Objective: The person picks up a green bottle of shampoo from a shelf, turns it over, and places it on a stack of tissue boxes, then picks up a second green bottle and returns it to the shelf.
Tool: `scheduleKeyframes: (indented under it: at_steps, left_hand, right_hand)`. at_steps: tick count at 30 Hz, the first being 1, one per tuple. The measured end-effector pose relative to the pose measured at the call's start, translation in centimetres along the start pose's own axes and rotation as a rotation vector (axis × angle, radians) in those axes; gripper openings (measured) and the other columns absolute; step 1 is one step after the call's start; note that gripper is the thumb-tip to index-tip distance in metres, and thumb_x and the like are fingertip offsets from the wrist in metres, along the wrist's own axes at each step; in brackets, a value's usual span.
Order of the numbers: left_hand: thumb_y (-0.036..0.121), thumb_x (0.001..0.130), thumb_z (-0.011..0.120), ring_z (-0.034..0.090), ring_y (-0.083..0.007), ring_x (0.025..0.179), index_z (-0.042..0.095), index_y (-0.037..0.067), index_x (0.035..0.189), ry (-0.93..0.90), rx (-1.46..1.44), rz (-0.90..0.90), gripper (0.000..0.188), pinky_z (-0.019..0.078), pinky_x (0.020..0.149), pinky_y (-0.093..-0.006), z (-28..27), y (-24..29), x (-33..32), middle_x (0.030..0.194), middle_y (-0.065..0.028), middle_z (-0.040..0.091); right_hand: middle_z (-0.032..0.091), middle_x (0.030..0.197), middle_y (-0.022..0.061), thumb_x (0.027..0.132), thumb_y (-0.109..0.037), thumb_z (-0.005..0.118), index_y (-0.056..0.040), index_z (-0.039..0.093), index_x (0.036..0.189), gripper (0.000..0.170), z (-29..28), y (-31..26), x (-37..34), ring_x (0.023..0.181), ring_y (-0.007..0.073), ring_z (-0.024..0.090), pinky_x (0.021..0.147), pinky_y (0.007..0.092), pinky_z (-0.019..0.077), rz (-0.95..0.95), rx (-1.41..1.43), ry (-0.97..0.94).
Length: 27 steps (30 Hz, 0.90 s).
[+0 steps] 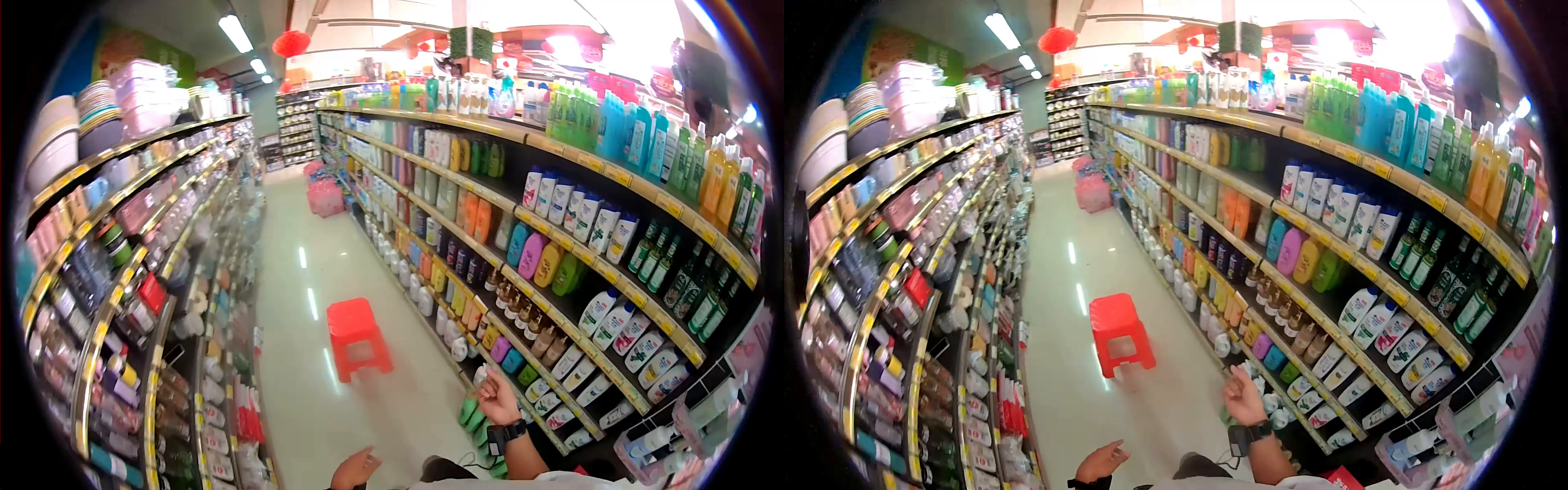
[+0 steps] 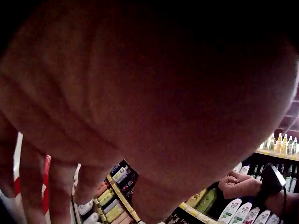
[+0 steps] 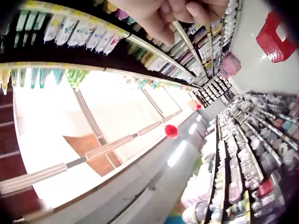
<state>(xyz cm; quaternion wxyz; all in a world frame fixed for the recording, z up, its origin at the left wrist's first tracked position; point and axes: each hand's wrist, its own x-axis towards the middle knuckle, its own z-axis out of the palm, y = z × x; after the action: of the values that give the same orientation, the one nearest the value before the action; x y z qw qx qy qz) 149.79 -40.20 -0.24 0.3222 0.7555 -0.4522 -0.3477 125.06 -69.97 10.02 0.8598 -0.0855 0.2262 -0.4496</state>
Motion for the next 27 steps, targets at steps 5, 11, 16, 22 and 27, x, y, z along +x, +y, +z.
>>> scheduleKeyframes:
  at_steps: [5, 11, 16, 22, 27]
  left_hand:
    - [0.018, 0.096, 0.059, 0.063, -0.0249, 0.083, 0.053, -0.002, 0.133, -0.056, -0.136, 0.133, 0.043, 0.0507, 0.08, -0.0364, -1.4, 0.4, 7.3, 0.092, -0.013, 0.068]
    - [0.017, 0.094, 0.061, 0.063, -0.0243, 0.082, 0.053, -0.003, 0.132, -0.12, -0.112, 0.224, 0.043, 0.0513, 0.076, -0.0346, -4.6, -0.2, 18.0, 0.092, -0.0138, 0.068]
    - [0.01, 0.093, 0.063, 0.063, -0.0194, 0.082, 0.056, -0.002, 0.131, -0.121, 0.079, 0.185, 0.04, 0.0506, 0.073, -0.0297, -8.3, 0.8, 27.9, 0.097, -0.0103, 0.067]
    - [0.046, 0.097, 0.056, 0.066, -0.029, 0.104, 0.049, -0.006, 0.136, -0.272, 0.258, 0.028, 0.066, 0.0514, 0.088, -0.037, -13.9, 9.2, 39.0, 0.114, -0.0181, 0.068]
    - [0.044, 0.099, 0.055, 0.065, -0.031, 0.104, 0.049, -0.006, 0.135, -0.306, 0.113, 0.148, 0.062, 0.0502, 0.09, -0.0373, -13.4, 9.5, 45.8, 0.114, -0.0211, 0.066]
  right_hand:
    - [0.034, 0.061, -0.0063, 0.094, -0.005, 0.062, -0.0156, 0.049, 0.09, 0.017, 0.4, -0.6, 4.8, 0.052, 0.0081, 0.032, 0.052, 0.0251, 0.0289, -0.079, 0.063, -0.022]
    - [0.03, 0.063, -0.0037, 0.099, -0.01, 0.057, -0.0117, 0.041, 0.081, 0.024, 1.3, -3.6, 14.9, 0.054, 0.0098, 0.029, 0.053, 0.0269, 0.0294, -0.256, 0.059, -0.002]
    - [0.031, 0.064, -0.0041, 0.098, -0.008, 0.057, -0.0118, 0.048, 0.092, 0.011, 3.3, -7.1, 24.0, 0.054, 0.0076, 0.031, 0.053, 0.0274, 0.0289, -0.48, -0.104, 0.047]
    - [0.035, 0.067, -0.0058, 0.099, -0.013, 0.058, -0.0137, 0.051, 0.093, 0.008, 8.0, -9.3, 31.8, 0.056, 0.0067, 0.033, 0.053, 0.0251, 0.0288, -0.588, -0.201, 0.145]
    - [0.031, 0.067, -0.0057, 0.104, -0.022, 0.052, -0.0097, 0.052, 0.094, 0.016, 10.7, -13.1, 36.4, 0.057, 0.0053, 0.03, 0.054, 0.0258, 0.0266, -0.688, -0.297, 0.088]
